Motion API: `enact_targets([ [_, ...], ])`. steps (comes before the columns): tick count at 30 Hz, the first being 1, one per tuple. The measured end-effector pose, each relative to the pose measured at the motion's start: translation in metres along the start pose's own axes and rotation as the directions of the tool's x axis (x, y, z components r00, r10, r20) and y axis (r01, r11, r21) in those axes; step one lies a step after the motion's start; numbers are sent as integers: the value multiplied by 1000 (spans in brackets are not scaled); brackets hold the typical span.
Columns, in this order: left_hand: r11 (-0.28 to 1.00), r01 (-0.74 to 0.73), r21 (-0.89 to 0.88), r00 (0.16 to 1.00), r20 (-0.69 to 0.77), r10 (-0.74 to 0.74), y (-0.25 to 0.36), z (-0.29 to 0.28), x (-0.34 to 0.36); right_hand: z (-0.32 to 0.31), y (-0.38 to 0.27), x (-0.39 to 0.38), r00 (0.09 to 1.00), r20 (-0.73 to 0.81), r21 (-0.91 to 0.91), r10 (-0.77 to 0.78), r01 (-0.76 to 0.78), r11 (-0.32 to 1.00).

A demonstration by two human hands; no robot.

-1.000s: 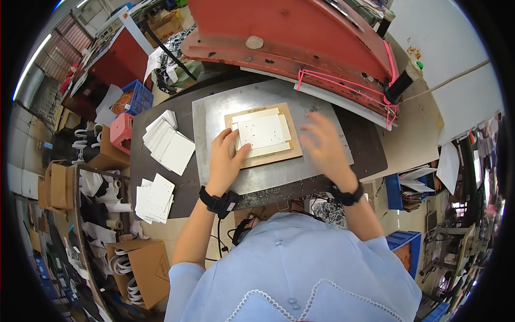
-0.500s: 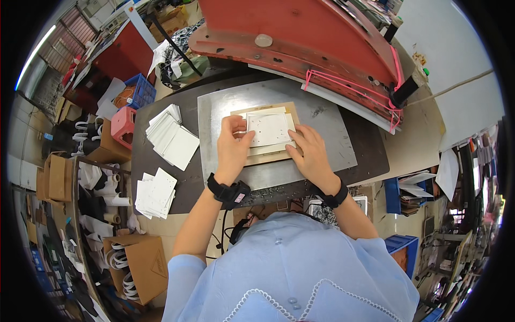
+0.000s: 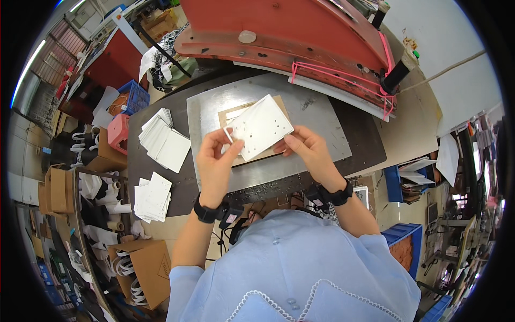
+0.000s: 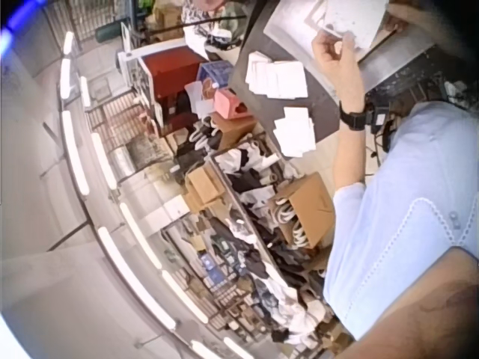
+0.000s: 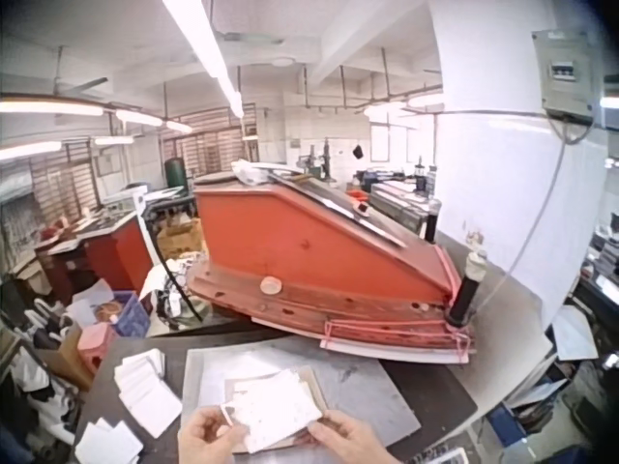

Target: Operating a manual stamping press to punch holes or indent patterns into small leather pieces.

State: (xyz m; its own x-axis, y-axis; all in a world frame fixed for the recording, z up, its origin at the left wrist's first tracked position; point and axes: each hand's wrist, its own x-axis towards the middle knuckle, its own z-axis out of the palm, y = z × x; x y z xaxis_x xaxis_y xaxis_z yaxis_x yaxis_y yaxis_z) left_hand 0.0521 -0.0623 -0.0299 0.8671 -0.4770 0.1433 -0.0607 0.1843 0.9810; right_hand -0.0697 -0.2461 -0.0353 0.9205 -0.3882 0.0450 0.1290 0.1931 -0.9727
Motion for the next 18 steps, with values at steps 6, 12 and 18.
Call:
enact_targets([
  [6,999,27,32,998,57,-29,1,3,-32,5,0,-13,999,14,-125,51,-49,991],
  [12,963,174,208,972,120,-201,12,-19,-33,7,-17,-22,974,51,-254,219,-199,947],
  [18,930,327,167,855,367,-366,16,-23,-44,1,-14,-30,961,103,-283,258,-220,933],
])
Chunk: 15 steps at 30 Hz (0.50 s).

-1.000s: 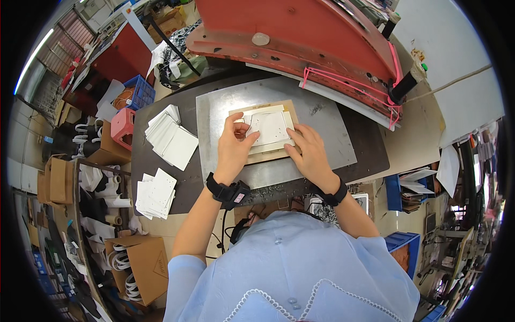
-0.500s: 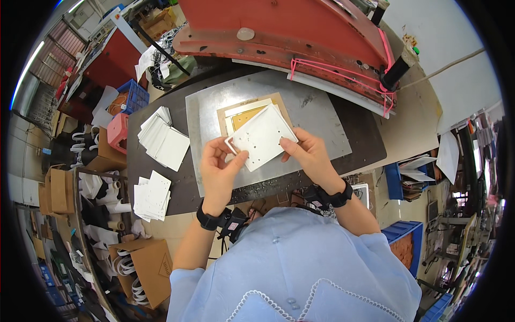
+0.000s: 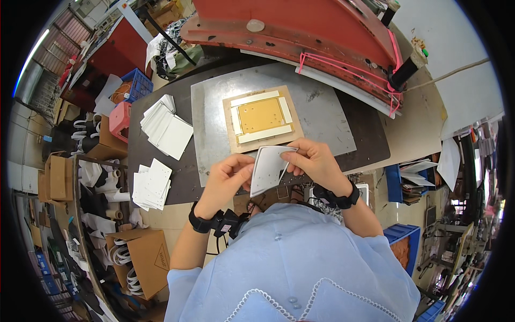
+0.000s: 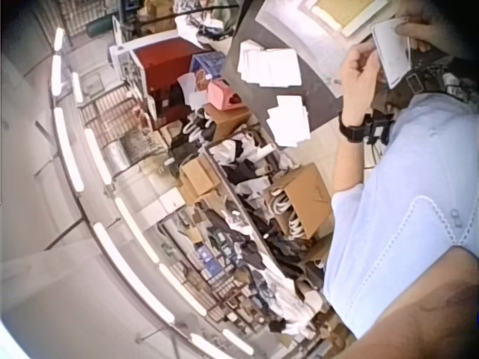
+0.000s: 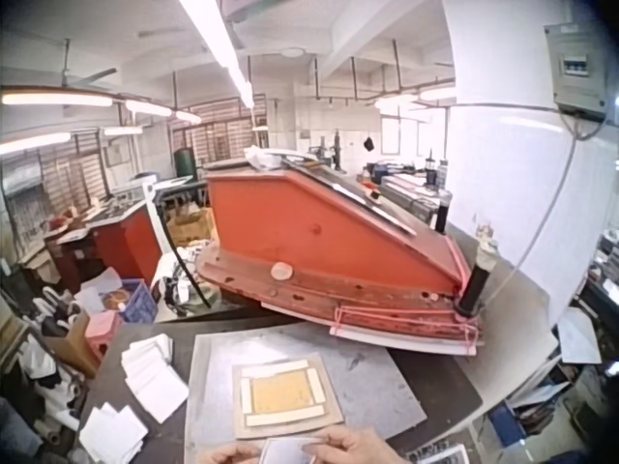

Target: Operating a manual stamping press to punch holes or indent patterns into small leather pieces.

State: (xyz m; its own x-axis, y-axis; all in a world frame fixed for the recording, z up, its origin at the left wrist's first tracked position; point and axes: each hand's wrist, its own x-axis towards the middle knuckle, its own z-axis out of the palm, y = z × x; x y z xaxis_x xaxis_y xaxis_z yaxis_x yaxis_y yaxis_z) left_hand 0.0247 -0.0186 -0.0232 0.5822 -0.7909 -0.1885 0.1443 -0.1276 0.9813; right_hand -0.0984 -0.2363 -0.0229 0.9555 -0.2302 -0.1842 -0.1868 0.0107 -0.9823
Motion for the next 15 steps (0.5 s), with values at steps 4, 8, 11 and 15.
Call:
enact_targets([
  [4,974,-197,108,980,18,197,-4,13,-2,0,4,-6,1000,-24,9,-1,1,1000],
  [8,999,-31,38,999,-5,31,0,22,-7,2,5,-11,992,-126,21,-7,10,1000],
  [11,998,24,-51,1000,-19,-25,-4,35,-4,17,14,-14,876,-300,-383,-379,254,888],
  [15,989,-30,-143,991,-136,11,-14,36,3,22,24,-20,728,-51,-677,-683,478,560],
])
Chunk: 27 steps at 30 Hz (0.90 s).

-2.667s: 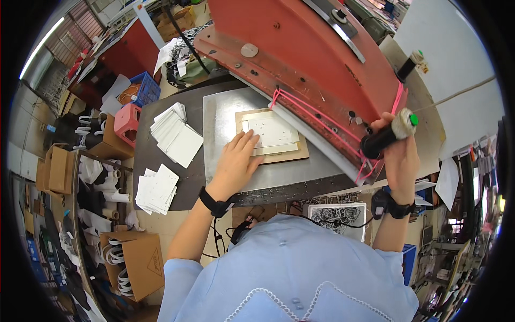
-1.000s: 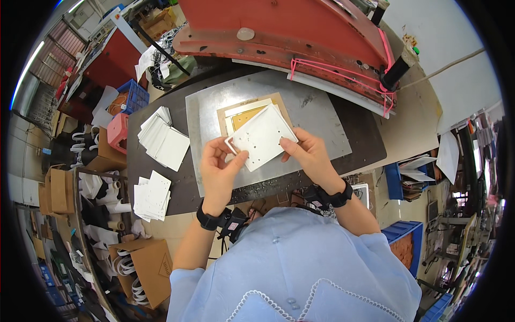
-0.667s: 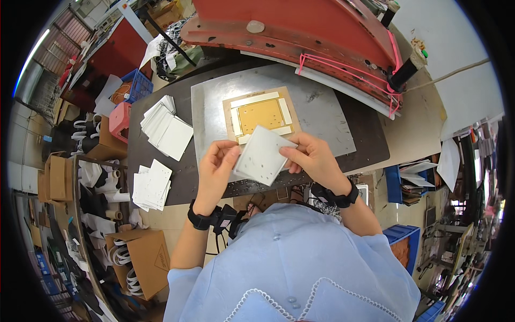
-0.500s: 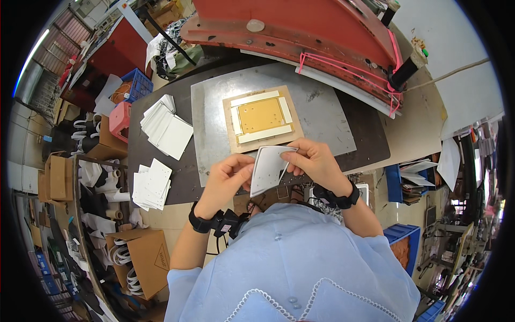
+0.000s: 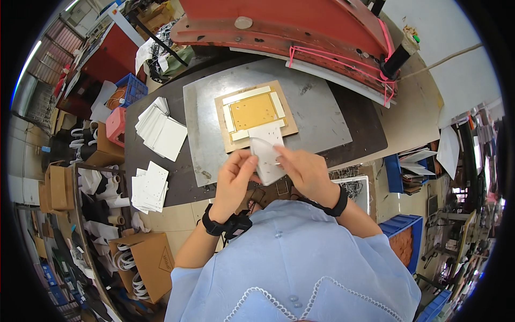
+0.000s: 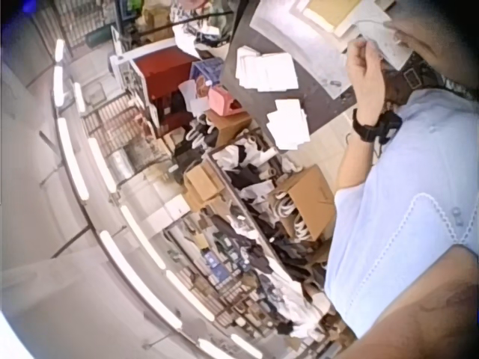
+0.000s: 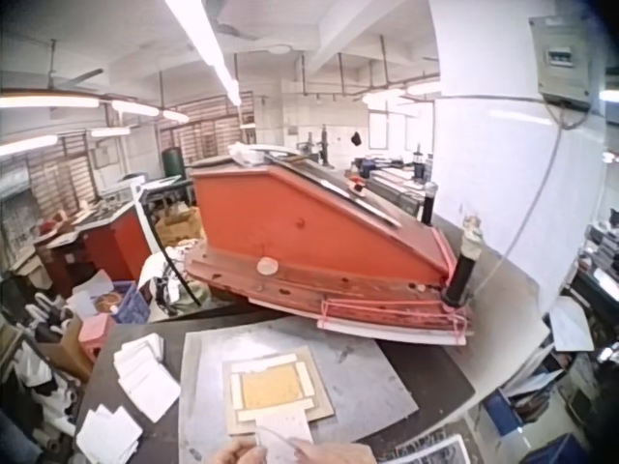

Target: Operating a manual stamping press to punch holes or indent patterns into small leather pieces.

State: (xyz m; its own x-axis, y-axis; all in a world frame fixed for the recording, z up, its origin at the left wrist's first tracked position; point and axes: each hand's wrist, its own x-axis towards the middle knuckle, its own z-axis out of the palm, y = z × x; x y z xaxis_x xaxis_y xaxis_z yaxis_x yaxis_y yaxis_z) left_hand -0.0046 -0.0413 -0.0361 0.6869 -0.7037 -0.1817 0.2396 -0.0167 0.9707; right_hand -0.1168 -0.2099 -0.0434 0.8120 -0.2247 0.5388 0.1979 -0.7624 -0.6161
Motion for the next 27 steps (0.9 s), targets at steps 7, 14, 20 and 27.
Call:
enact_targets([
  [7,981,-119,-151,992,-60,111,3,2,4,0,-14,-2,957,66,122,-284,275,954],
  [14,957,169,-237,892,450,-47,19,-32,0,-3,-6,-13,929,267,96,-257,240,966],
  [20,954,300,-3,889,363,-278,25,-31,7,-1,-22,-4,843,386,143,-374,346,927],
  [27,965,-18,-261,998,-61,2,16,-30,24,-18,-16,-25,791,560,191,-248,168,967],
])
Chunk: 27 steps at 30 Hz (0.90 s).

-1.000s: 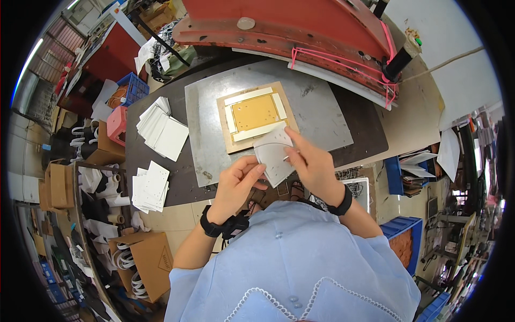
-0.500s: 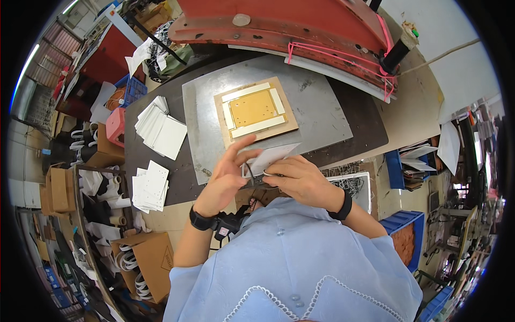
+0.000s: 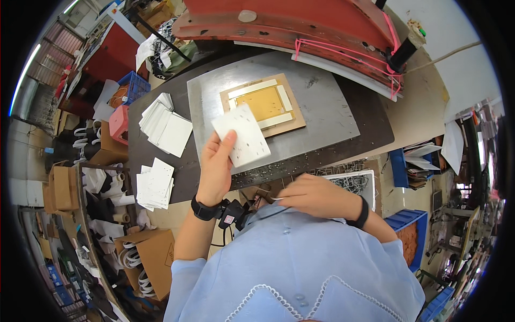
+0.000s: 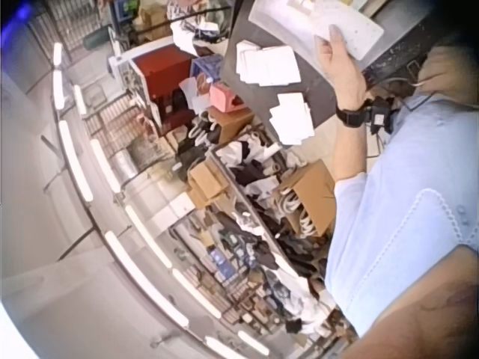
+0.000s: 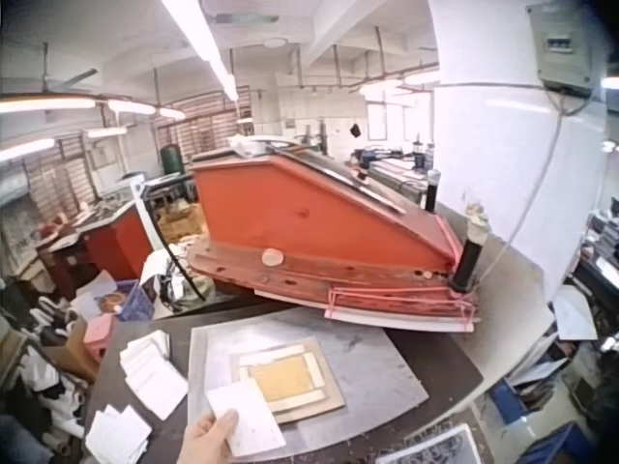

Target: Operating a manual stamping press to punch holes or indent patterns into small leather pieces.

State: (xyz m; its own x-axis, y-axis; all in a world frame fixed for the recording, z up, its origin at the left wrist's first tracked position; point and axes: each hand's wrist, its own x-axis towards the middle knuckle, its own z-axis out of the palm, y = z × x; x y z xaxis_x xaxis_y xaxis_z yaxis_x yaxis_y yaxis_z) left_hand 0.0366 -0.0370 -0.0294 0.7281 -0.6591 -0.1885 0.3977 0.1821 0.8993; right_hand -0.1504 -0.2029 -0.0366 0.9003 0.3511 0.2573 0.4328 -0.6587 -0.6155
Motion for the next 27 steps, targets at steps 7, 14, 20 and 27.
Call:
enact_targets([
  [7,992,-115,-59,993,15,116,3,8,-2,-27,11,-119,676,-68,145,734,-721,678],
  [14,997,-49,53,985,167,39,0,26,-8,-20,13,-195,226,-188,-69,956,-974,217],
  [20,988,-55,142,952,306,10,-7,45,-12,-33,-6,-61,451,-354,754,820,-381,535],
  [27,984,-105,143,953,296,59,-8,56,-28,-36,3,8,630,-339,873,699,-67,483],
])
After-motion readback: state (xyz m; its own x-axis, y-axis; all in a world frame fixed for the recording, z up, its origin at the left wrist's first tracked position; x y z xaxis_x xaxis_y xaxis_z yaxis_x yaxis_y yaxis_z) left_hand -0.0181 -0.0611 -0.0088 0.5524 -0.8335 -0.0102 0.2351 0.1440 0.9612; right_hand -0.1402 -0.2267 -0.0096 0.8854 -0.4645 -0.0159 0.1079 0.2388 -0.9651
